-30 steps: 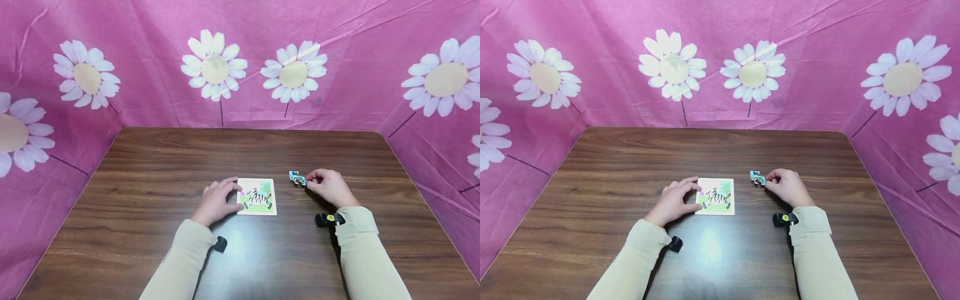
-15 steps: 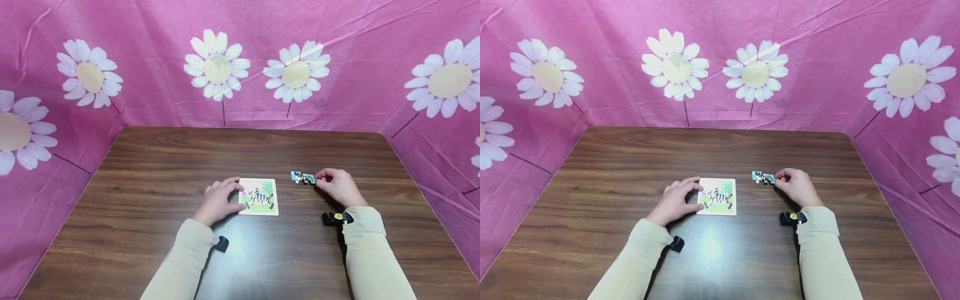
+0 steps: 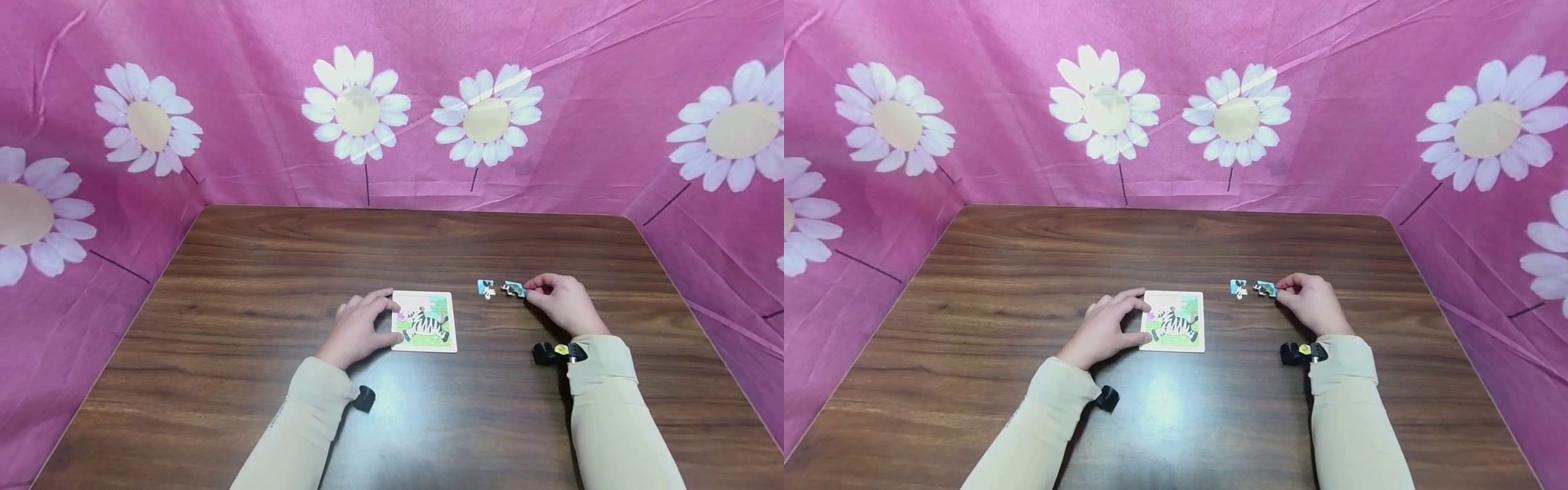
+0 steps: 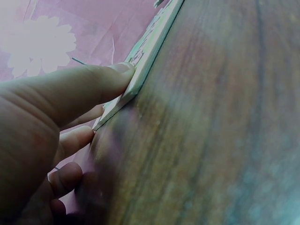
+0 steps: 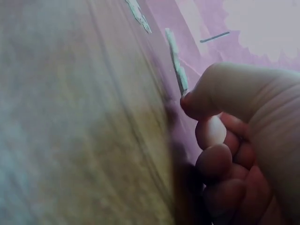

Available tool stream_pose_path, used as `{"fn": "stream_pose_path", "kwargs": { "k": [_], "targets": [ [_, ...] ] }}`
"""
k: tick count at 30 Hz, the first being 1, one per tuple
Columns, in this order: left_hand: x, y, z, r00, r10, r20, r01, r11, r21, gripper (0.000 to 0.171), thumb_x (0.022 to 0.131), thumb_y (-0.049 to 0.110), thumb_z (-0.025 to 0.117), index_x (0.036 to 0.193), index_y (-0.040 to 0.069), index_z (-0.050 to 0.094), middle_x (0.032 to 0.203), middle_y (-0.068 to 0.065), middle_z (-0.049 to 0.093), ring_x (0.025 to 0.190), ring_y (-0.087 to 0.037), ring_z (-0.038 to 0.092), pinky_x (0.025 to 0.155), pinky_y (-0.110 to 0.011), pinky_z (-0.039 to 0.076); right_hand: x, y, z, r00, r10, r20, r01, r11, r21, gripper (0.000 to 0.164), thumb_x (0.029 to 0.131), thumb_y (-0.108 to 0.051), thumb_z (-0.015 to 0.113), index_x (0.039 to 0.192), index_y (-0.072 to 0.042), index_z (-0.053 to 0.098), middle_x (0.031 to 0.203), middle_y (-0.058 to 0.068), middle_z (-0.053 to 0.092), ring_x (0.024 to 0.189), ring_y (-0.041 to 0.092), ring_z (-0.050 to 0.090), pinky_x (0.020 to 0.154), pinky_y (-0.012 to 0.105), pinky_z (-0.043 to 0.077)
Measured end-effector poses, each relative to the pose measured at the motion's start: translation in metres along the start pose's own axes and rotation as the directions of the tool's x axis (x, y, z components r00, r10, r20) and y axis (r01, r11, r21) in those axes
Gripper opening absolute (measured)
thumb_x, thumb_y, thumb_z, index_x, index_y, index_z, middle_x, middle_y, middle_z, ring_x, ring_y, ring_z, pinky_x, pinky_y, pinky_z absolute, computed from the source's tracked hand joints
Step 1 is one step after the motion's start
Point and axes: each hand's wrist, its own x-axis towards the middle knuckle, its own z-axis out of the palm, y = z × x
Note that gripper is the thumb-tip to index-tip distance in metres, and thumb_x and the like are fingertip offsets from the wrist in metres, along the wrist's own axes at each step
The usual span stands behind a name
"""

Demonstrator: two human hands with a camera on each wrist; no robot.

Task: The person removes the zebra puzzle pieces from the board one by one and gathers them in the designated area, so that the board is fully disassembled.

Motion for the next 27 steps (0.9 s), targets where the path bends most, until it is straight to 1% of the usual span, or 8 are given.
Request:
{"fn": "stream_pose_path", "kwargs": {
  "k": [8,13,22,27],
  "targets": [
    [-0.0001,0.0019,-0.0010,1.000,0.002,-0.001,-0.002,1.000,-0.001,0.045,0.077,0.040,0.085,0.117,0.026,0.068,0.152,0.006,0.048,0.111,-0.022,0.052,0.091,-0.043,0.036,0.0037,0.0000,-0.0037,1.000,0.009,0.016,-0.009,1.000,-0.009,0.015,0.088,-0.011,0.067,0.097,-0.001,0.074,0.077,0.000,0.065,0.070,0.013,0.053,0.065,0.025,0.040],
    [-0.0001,0.0019,-0.0016,1.000,0.006,-0.007,-0.006,1.000,-0.005,0.045,0.077,0.039,0.085,0.117,0.026,0.068,0.152,0.006,0.048,0.111,-0.022,0.052,0.091,-0.043,0.036,0.0057,0.0012,-0.0029,1.000,0.014,0.016,-0.014,1.000,-0.011,0.015,0.088,-0.011,0.068,0.098,-0.002,0.074,0.078,0.001,0.067,0.071,0.013,0.054,0.066,0.025,0.041],
    [0.0004,0.0005,-0.0008,1.000,-0.001,-0.003,0.001,1.000,0.001,0.045,0.077,0.040,0.084,0.117,0.027,0.069,0.152,0.006,0.048,0.112,-0.023,0.052,0.091,-0.043,0.036,0.0051,0.0043,-0.0007,0.999,0.025,-0.019,-0.026,1.000,-0.009,0.014,0.088,-0.011,0.068,0.096,-0.002,0.075,0.086,0.010,0.073,0.075,0.019,0.057,0.068,0.028,0.042],
    [0.0005,-0.0003,0.0009,1.000,-0.004,0.001,0.004,1.000,0.003,0.045,0.077,0.041,0.084,0.117,0.027,0.069,0.152,0.007,0.048,0.111,-0.022,0.051,0.091,-0.042,0.036,0.0041,0.0063,0.0003,0.999,0.030,-0.019,-0.030,1.000,-0.001,0.015,0.089,-0.012,0.069,0.097,-0.002,0.075,0.087,0.011,0.074,0.076,0.019,0.058,0.068,0.026,0.041]
  ]
}}
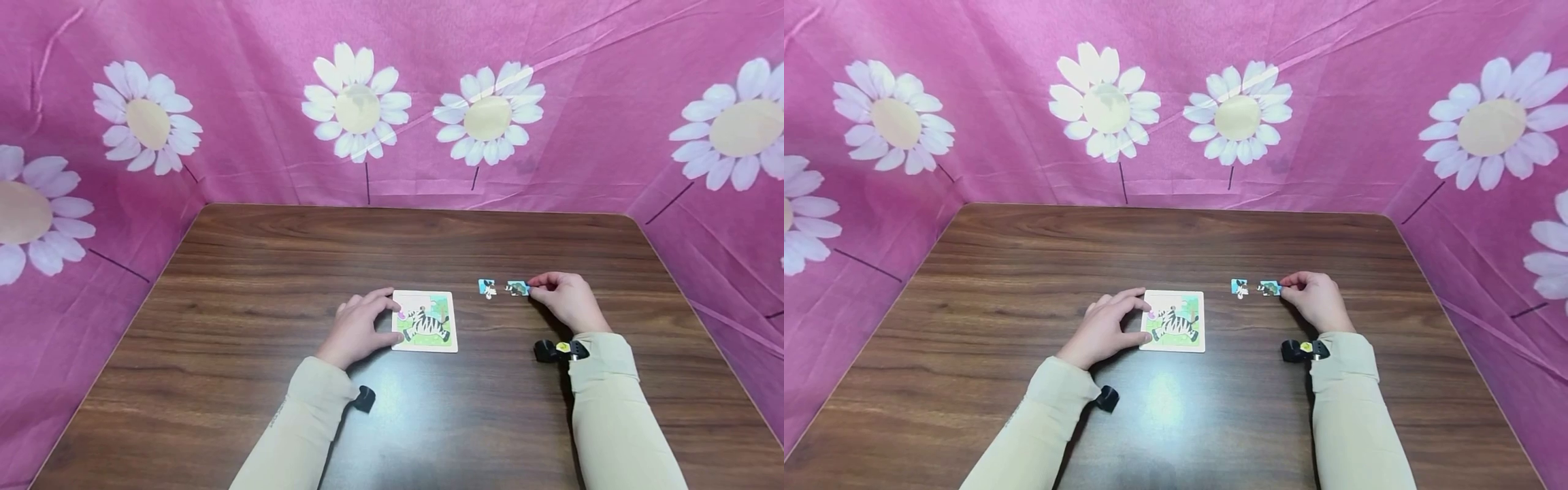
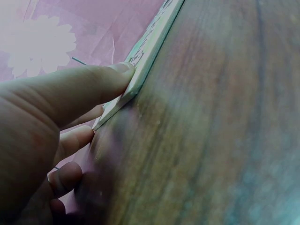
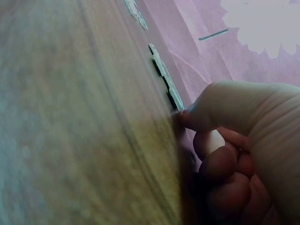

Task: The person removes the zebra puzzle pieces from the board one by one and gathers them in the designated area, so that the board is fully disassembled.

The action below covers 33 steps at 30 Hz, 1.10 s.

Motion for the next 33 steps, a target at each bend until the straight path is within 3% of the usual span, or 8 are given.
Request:
{"fn": "stream_pose_path", "kwargs": {
  "k": [9,17,25,29,33],
  "targets": [
    [0.000,0.001,-0.001,1.000,0.004,0.003,-0.004,1.000,-0.013,0.045,0.078,0.040,0.084,0.118,0.026,0.068,0.153,0.006,0.047,0.112,-0.022,0.051,0.091,-0.043,0.036,-0.001,-0.001,-0.003,1.000,0.015,0.007,-0.015,1.000,0.003,0.017,0.090,-0.016,0.069,0.100,-0.002,0.075,0.087,0.010,0.073,0.077,0.015,0.057,0.069,0.024,0.040],
    [0.000,0.000,-0.003,1.000,0.004,0.007,-0.004,1.000,-0.027,0.046,0.078,0.040,0.084,0.118,0.025,0.068,0.153,0.005,0.047,0.113,-0.024,0.051,0.092,-0.045,0.035,-0.006,-0.005,-0.003,0.997,0.055,-0.045,-0.048,0.988,0.150,0.021,0.091,-0.015,0.070,0.104,0.001,0.072,0.076,-0.002,0.064,0.062,0.004,0.054,0.056,0.020,0.044],
    [-0.002,-0.001,-0.005,1.000,-0.006,0.003,0.006,0.999,-0.036,0.046,0.077,0.038,0.086,0.116,0.024,0.068,0.153,0.004,0.047,0.112,-0.024,0.051,0.092,-0.045,0.035,-0.006,-0.024,0.005,0.997,0.000,-0.077,0.015,0.980,0.197,0.016,0.090,-0.010,0.069,0.101,0.001,0.073,0.074,-0.001,0.062,0.060,0.004,0.052,0.055,0.019,0.042],
    [-0.001,-0.001,-0.004,1.000,-0.009,0.003,0.009,0.999,-0.035,0.045,0.076,0.038,0.087,0.115,0.025,0.067,0.153,0.005,0.047,0.112,-0.024,0.051,0.092,-0.045,0.035,-0.006,-0.039,0.017,0.998,-0.042,-0.050,0.052,0.976,0.210,0.013,0.089,-0.009,0.068,0.099,-0.001,0.073,0.076,0.002,0.065,0.064,0.005,0.053,0.058,0.020,0.042],
    [-0.001,-0.001,-0.003,1.000,-0.001,0.000,0.001,0.999,-0.035,0.044,0.076,0.038,0.087,0.113,0.026,0.066,0.152,0.005,0.048,0.112,-0.024,0.052,0.091,-0.044,0.035,-0.007,-0.058,0.030,0.997,-0.072,0.026,0.063,0.967,0.248,0.012,0.089,-0.009,0.069,0.099,-0.002,0.073,0.078,0.005,0.068,0.065,0.008,0.055,0.060,0.022,0.044]
  ]
}}
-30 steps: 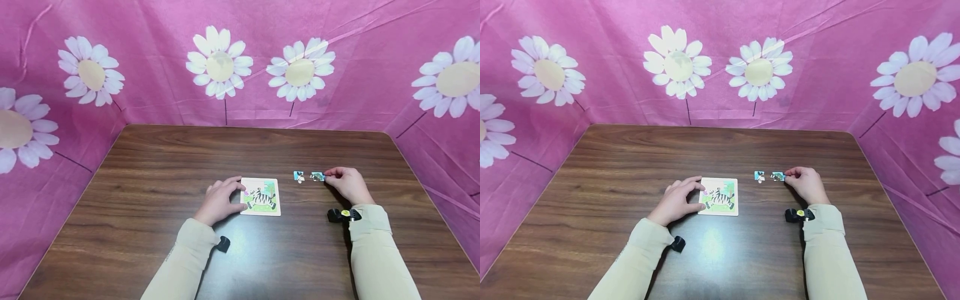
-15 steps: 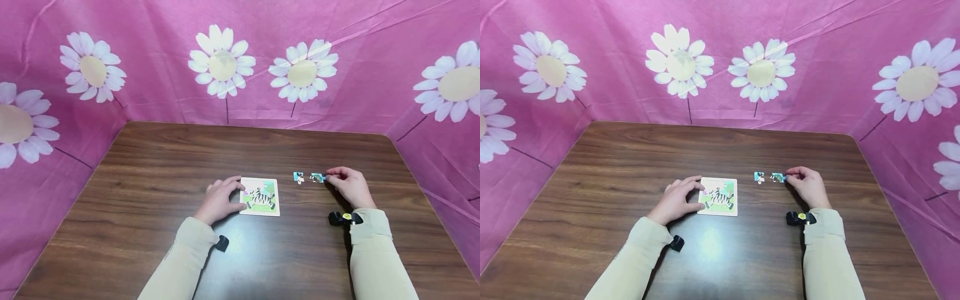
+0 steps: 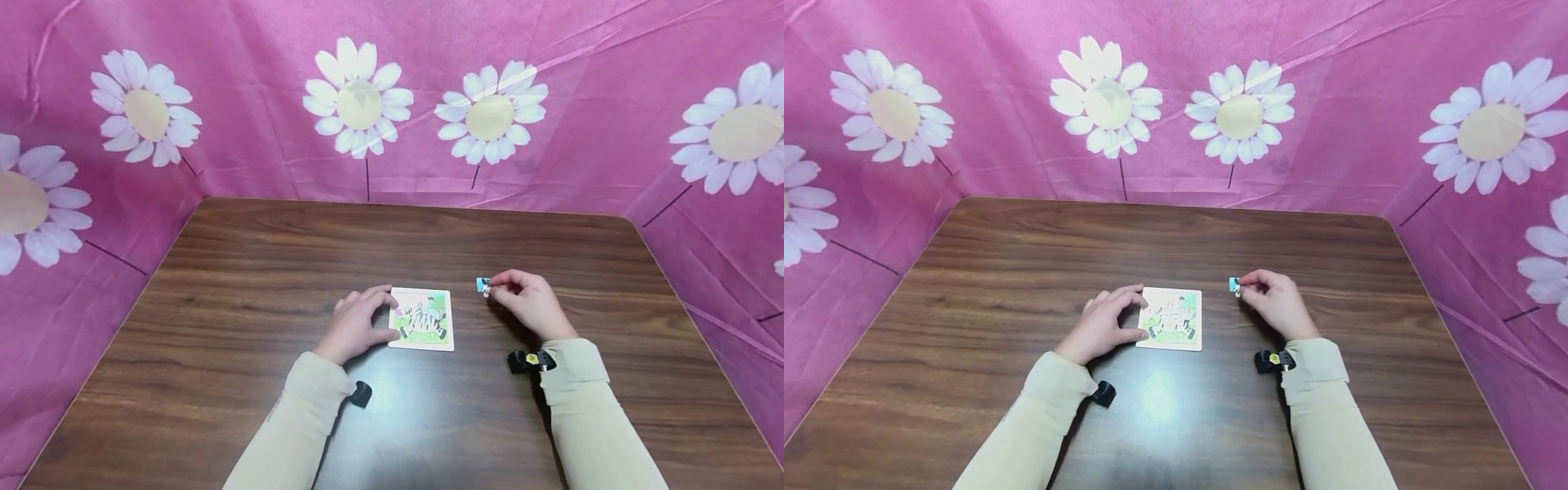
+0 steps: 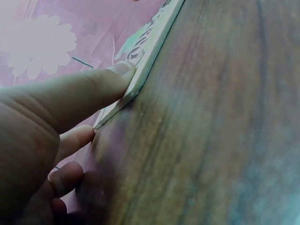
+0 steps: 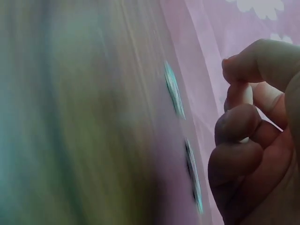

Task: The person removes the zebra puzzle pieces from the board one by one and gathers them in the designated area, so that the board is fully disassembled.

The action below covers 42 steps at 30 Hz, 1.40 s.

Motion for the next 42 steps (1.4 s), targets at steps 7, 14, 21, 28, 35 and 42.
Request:
{"fn": "stream_pose_path", "kwargs": {
  "k": [7,14,21,28,35,42],
  "targets": [
    [0.000,0.000,0.000,1.000,-0.001,-0.005,0.001,1.000,-0.014,0.044,0.075,0.036,0.087,0.112,0.027,0.065,0.152,0.006,0.048,0.113,-0.024,0.051,0.090,-0.043,0.035,0.002,-0.020,0.029,0.993,-0.001,0.116,-0.005,0.998,0.057,0.015,0.088,-0.009,0.071,0.103,-0.006,0.072,0.083,0.002,0.068,0.068,0.015,0.058,0.061,0.025,0.047],
    [0.001,-0.001,0.000,1.000,0.002,-0.004,-0.002,1.000,-0.022,0.044,0.075,0.035,0.088,0.112,0.027,0.065,0.152,0.006,0.049,0.114,-0.025,0.052,0.091,-0.044,0.035,0.002,-0.032,0.048,0.980,-0.050,0.193,0.031,0.994,0.102,0.026,0.088,-0.006,0.072,0.113,-0.005,0.068,0.097,0.005,0.069,0.074,0.017,0.058,0.065,0.023,0.047],
    [0.001,0.000,-0.002,1.000,0.006,-0.004,-0.006,1.000,-0.021,0.044,0.075,0.036,0.087,0.112,0.027,0.065,0.152,0.005,0.048,0.114,-0.025,0.052,0.091,-0.044,0.036,0.003,-0.037,0.055,0.976,-0.080,0.204,0.060,0.993,0.101,0.029,0.088,-0.004,0.072,0.117,-0.005,0.068,0.096,0.004,0.067,0.077,0.018,0.055,0.067,0.022,0.045],
    [0.000,0.001,-0.002,1.000,0.008,0.007,-0.008,1.000,-0.015,0.046,0.076,0.036,0.087,0.116,0.025,0.068,0.153,0.006,0.048,0.115,-0.024,0.052,0.093,-0.045,0.035,0.002,-0.035,0.055,0.974,-0.083,0.213,0.066,0.994,0.086,0.026,0.086,-0.004,0.074,0.112,-0.007,0.070,0.093,0.003,0.067,0.075,0.017,0.055,0.066,0.024,0.045],
    [0.001,0.000,0.000,1.000,0.003,0.013,-0.002,1.000,-0.010,0.046,0.076,0.037,0.087,0.116,0.025,0.068,0.153,0.006,0.048,0.114,-0.023,0.051,0.094,-0.044,0.035,0.000,-0.032,0.057,0.970,-0.103,0.219,0.085,0.992,0.090,0.031,0.083,0.000,0.076,0.112,-0.006,0.070,0.093,0.003,0.066,0.071,0.015,0.054,0.063,0.024,0.044],
    [0.001,0.000,-0.001,1.000,0.000,0.008,0.000,1.000,-0.008,0.046,0.076,0.037,0.087,0.116,0.025,0.068,0.153,0.006,0.048,0.114,-0.024,0.051,0.094,-0.045,0.035,0.000,-0.033,0.061,0.975,-0.142,0.173,0.128,0.988,0.088,0.030,0.083,0.001,0.075,0.112,-0.004,0.070,0.093,0.005,0.066,0.073,0.015,0.054,0.064,0.024,0.044]
  ]
}}
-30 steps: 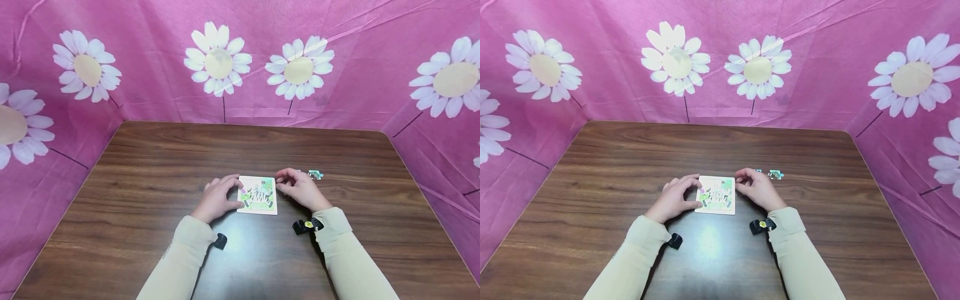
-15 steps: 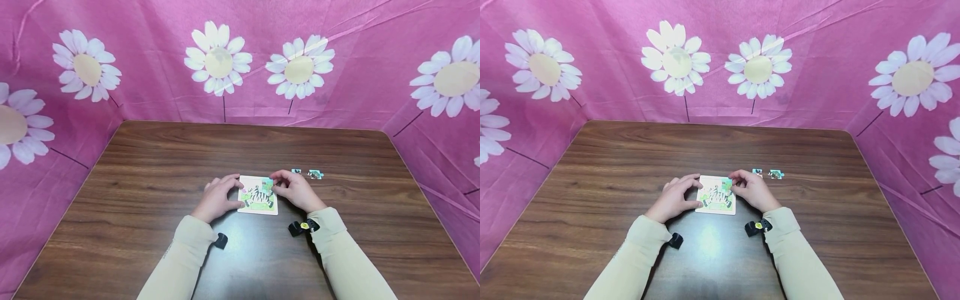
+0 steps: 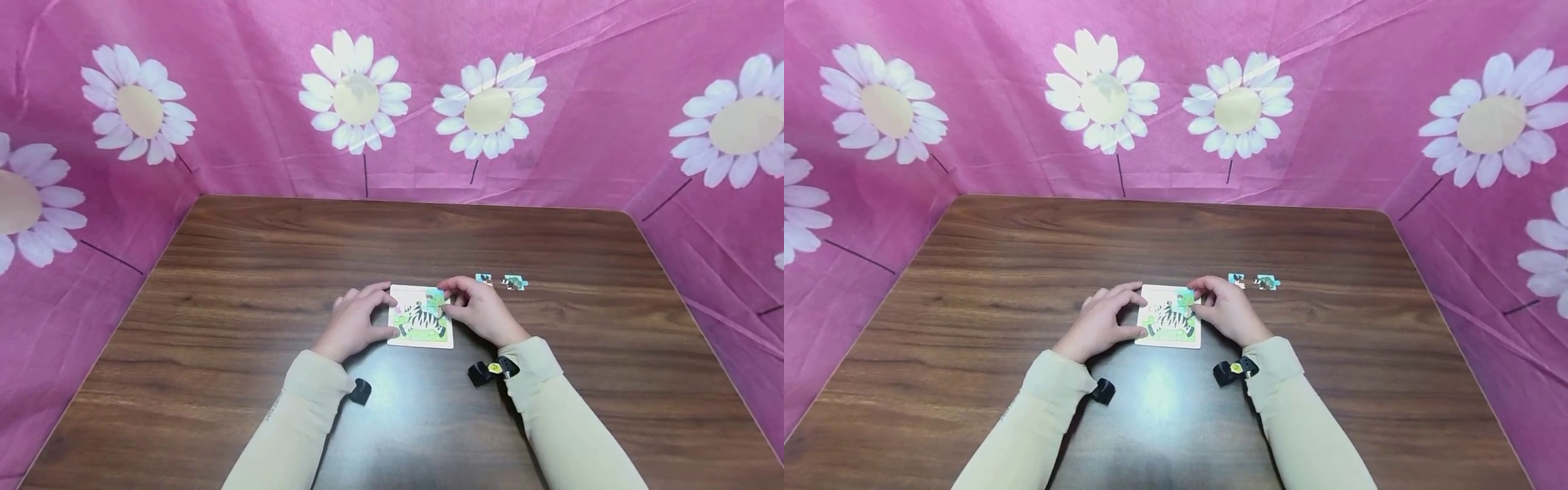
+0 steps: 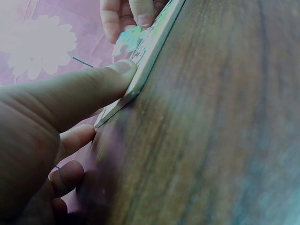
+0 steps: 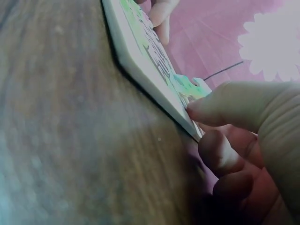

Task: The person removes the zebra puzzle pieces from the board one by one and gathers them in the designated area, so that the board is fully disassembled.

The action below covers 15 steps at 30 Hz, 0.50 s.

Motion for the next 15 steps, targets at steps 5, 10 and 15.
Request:
{"fn": "stream_pose_path", "kwargs": {
  "k": [5,10,15],
  "targets": [
    [0.001,0.000,-0.001,1.000,-0.005,-0.003,0.005,1.000,0.002,0.045,0.076,0.037,0.087,0.116,0.025,0.069,0.152,0.007,0.048,0.113,-0.023,0.051,0.094,-0.045,0.035,0.002,0.001,-0.002,0.998,-0.017,-0.056,0.016,1.000,-0.012,0.030,0.082,-0.001,0.077,0.111,-0.006,0.070,0.092,0.004,0.063,0.073,0.015,0.053,0.064,0.023,0.044],
    [0.001,0.001,-0.001,1.000,-0.005,-0.001,0.005,1.000,0.002,0.046,0.076,0.037,0.087,0.117,0.025,0.070,0.152,0.007,0.048,0.114,-0.024,0.051,0.094,-0.045,0.035,-0.001,0.002,-0.006,0.997,0.028,-0.070,-0.027,1.000,0.013,0.031,0.082,-0.005,0.078,0.112,-0.008,0.071,0.081,0.002,0.057,0.069,0.015,0.049,0.060,0.024,0.040],
    [-0.001,0.002,-0.001,1.000,-0.005,0.002,0.005,1.000,0.004,0.046,0.076,0.038,0.086,0.117,0.025,0.070,0.152,0.007,0.048,0.115,-0.024,0.051,0.095,-0.046,0.035,-0.004,0.004,-0.013,0.997,0.069,-0.044,-0.068,0.997,0.027,0.032,0.085,-0.007,0.077,0.115,-0.007,0.070,0.070,0.000,0.051,0.063,0.014,0.047,0.059,0.025,0.039]
  ]
}}
